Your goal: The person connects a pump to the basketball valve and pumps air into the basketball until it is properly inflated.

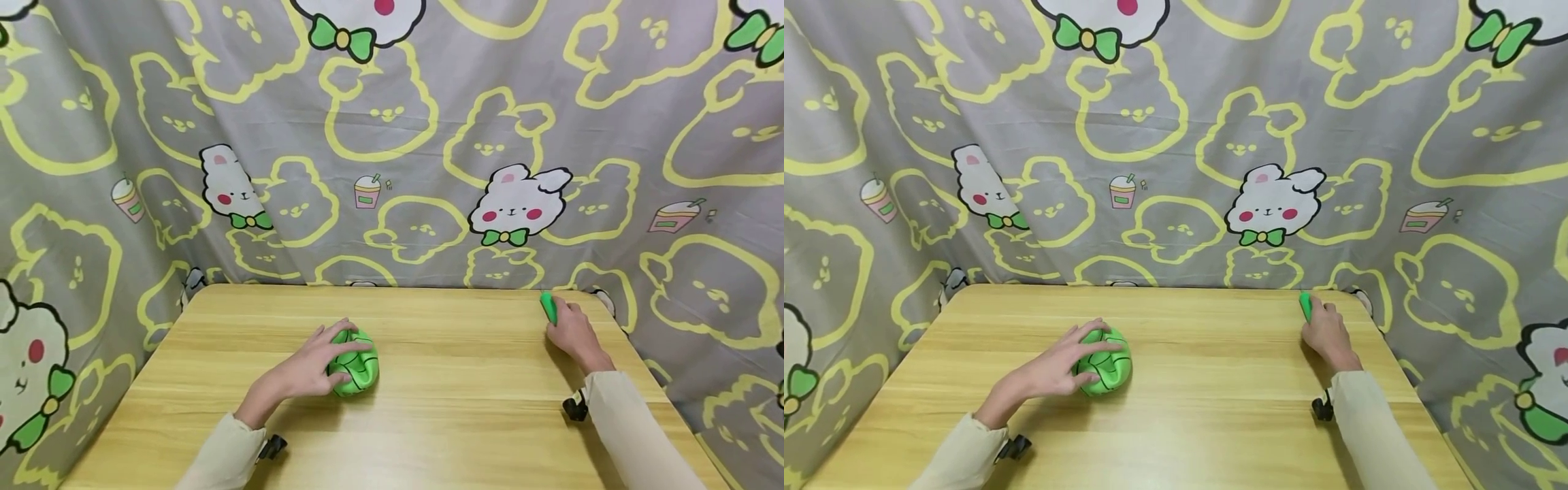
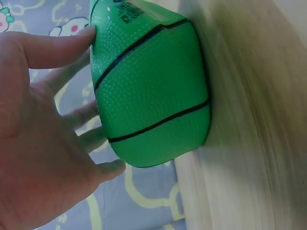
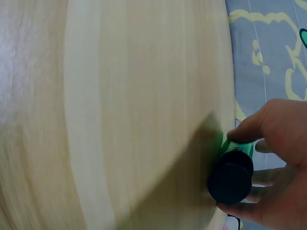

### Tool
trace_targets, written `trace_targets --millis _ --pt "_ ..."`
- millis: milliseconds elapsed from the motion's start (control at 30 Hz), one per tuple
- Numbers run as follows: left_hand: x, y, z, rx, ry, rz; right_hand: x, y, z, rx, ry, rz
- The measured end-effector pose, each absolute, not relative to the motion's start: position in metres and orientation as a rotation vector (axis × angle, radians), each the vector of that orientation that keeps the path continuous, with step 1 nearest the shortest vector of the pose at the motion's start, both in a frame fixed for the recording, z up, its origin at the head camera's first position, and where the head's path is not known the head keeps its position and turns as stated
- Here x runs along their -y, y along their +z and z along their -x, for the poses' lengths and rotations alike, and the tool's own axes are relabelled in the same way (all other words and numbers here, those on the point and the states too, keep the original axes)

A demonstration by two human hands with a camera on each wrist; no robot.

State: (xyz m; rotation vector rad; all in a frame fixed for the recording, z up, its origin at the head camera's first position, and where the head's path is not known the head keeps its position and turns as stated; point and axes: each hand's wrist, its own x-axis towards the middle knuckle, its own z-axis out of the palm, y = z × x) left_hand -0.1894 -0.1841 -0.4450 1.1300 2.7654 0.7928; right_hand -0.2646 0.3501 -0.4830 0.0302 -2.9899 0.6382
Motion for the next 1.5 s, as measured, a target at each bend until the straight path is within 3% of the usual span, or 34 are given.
trace_targets --millis 367,700,1167,1500 --pt "0.185 -0.450 0.181 -2.890 0.729 -1.089 -0.351 -0.486 0.267 2.906 0.562 -0.124" --pt "0.207 -0.447 0.175 -3.191 0.484 -0.854 -0.350 -0.488 0.256 2.909 0.570 -0.135" --pt "0.205 -0.441 0.176 -3.204 0.468 -0.850 -0.335 -0.486 0.244 2.872 0.630 -0.137" --pt "0.198 -0.436 0.168 -3.134 0.759 -0.937 -0.317 -0.478 0.229 2.711 0.645 -0.233"
